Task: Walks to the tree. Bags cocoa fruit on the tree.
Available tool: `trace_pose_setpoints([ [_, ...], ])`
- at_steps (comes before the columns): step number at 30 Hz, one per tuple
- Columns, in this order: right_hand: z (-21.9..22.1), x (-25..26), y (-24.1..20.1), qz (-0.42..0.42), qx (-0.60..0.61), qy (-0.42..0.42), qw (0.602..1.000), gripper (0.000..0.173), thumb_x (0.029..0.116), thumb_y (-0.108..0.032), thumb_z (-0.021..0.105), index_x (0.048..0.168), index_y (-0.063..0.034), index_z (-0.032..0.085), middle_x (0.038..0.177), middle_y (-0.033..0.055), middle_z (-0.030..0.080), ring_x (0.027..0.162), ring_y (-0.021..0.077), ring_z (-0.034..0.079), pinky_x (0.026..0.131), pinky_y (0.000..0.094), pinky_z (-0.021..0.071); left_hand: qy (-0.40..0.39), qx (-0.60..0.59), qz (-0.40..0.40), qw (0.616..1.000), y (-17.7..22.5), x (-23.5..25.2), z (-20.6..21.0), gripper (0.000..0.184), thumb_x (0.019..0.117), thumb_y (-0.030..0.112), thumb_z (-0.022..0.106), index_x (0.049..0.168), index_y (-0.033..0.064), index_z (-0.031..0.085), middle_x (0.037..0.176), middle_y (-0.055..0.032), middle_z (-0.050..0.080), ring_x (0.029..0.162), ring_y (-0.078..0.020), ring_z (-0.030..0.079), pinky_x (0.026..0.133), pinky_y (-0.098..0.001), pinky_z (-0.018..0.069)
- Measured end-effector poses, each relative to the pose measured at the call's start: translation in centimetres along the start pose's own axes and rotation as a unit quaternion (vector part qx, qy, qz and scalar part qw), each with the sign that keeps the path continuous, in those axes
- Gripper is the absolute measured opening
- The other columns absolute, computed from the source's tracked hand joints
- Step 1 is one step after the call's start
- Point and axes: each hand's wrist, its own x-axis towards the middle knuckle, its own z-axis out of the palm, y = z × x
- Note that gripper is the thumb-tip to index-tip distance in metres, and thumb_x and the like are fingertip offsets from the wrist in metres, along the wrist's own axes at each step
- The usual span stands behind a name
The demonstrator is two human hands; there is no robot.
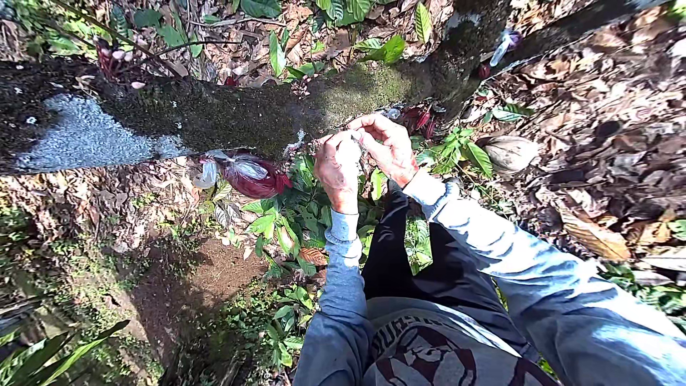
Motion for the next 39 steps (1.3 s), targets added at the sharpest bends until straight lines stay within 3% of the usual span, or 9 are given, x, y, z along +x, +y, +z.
trace_pose_setpoints([
  [6,-0.1,-1.2,0.1,0.01,-0.001,0.001,1.0,0.017,0.1019,-0.008,0.062,0.118,-0.0042,0.067,0.102,0.0064,0.072,0.087,0.0117,0.07,0.077,0.0282,0.0606,-0.085,-0.021,-0.046,0.995,0.4,0.3,-1.3,0.026,0.0992,0.017,0.067,0.125,0.0124,0.067,0.125,-0.0047,0.066,0.112,-0.0159,0.065,0.093,-0.0364,0.0579],
  [8,0.0,-1.6,0.0,0.021,0.015,0.013,1.0,0.02,0.1022,-0.007,0.06,0.121,-0.0039,0.065,0.105,0.0076,0.072,0.091,0.013,0.071,0.08,0.0292,0.0618,-0.112,-0.056,-0.079,0.989,0.4,1.0,-1.5,0.019,0.1008,0.017,0.065,0.118,0.0099,0.069,0.117,-0.0043,0.068,0.104,-0.0124,0.067,0.088,-0.0317,0.0593],
  [12,-0.1,-2.6,-0.8,0.052,0.027,0.044,0.997,0.025,0.1064,-0.015,0.056,0.129,-0.0057,0.06,0.11,0.0085,0.069,0.095,0.014,0.071,0.082,0.03,0.0621,-0.126,-0.107,-0.143,0.976,0.5,1.2,-1.8,0.02,0.1055,0.023,0.059,0.12,0.0137,0.07,0.11,-0.0037,0.071,0.092,-0.0134,0.07,0.076,-0.0337,0.0613],
  [17,-0.1,-3.2,-0.5,0.065,0.046,0.029,0.996,0.022,0.1006,-0.011,0.064,0.123,-0.0075,0.063,0.101,0.006,0.07,0.081,0.0117,0.067,0.067,0.0245,0.0576,-0.119,-0.179,-0.149,0.965,-0.8,1.1,-1.7,0.021,0.1055,0.02,0.058,0.118,0.0101,0.072,0.108,-0.0058,0.073,0.091,-0.0142,0.07,0.077,-0.0336,0.0612],
  [19,0.2,-2.6,-0.7,0.065,0.042,0.036,0.996,0.019,0.1007,-0.01,0.063,0.12,-0.0065,0.064,0.101,0.0059,0.069,0.085,0.0117,0.067,0.073,0.0254,0.0587,-0.112,-0.2,-0.155,0.961,-1.1,1.0,-1.8,0.022,0.1059,0.017,0.056,0.119,0.0098,0.072,0.109,-0.0061,0.073,0.091,-0.0139,0.07,0.078,-0.0327,0.061],
  [21,0.7,-1.5,-0.3,0.061,0.067,0.052,0.995,0.018,0.0994,-0.007,0.065,0.117,-0.0031,0.066,0.102,0.0076,0.072,0.09,0.0142,0.07,0.08,0.0295,0.0603,-0.085,-0.208,-0.171,0.959,-1.1,0.9,-1.6,0.022,0.1061,0.019,0.056,0.119,0.0103,0.072,0.104,-0.0069,0.074,0.083,-0.0143,0.07,0.07,-0.0326,0.0615],
  [26,0.9,-0.8,0.2,0.056,0.086,0.063,0.993,0.012,0.0983,-0.004,0.063,0.11,-0.002,0.061,0.093,0.0062,0.067,0.083,0.0125,0.065,0.076,0.0285,0.0574,-0.053,-0.227,-0.178,0.956,-1.8,0.8,-1.3,0.024,0.1068,0.018,0.055,0.122,0.0106,0.072,0.111,-0.0066,0.073,0.093,-0.0143,0.071,0.079,-0.0347,0.0613],
  [31,0.7,-2.6,-1.4,0.09,0.064,0.052,0.993,0.022,0.1024,-0.011,0.062,0.124,-0.0082,0.061,0.102,0.0049,0.068,0.085,0.0103,0.066,0.072,0.0238,0.0578,-0.095,-0.252,-0.171,0.948,-1.1,1.0,-1.7,0.025,0.1073,0.018,0.053,0.124,0.0116,0.07,0.112,-0.0056,0.072,0.092,-0.0133,0.07,0.077,-0.0329,0.0616],
  [39,1.4,-2.6,-0.6,0.068,0.07,0.071,0.993,0.017,0.0999,-0.008,0.064,0.116,-0.0062,0.06,0.094,0.0055,0.065,0.078,0.0105,0.063,0.067,0.0228,0.0556,-0.105,-0.204,-0.143,0.963,-1.0,1.0,-1.9,0.023,0.1056,0.014,0.055,0.12,0.0104,0.072,0.117,-0.0042,0.072,0.102,-0.0135,0.069,0.087,-0.0332,0.0593],
])
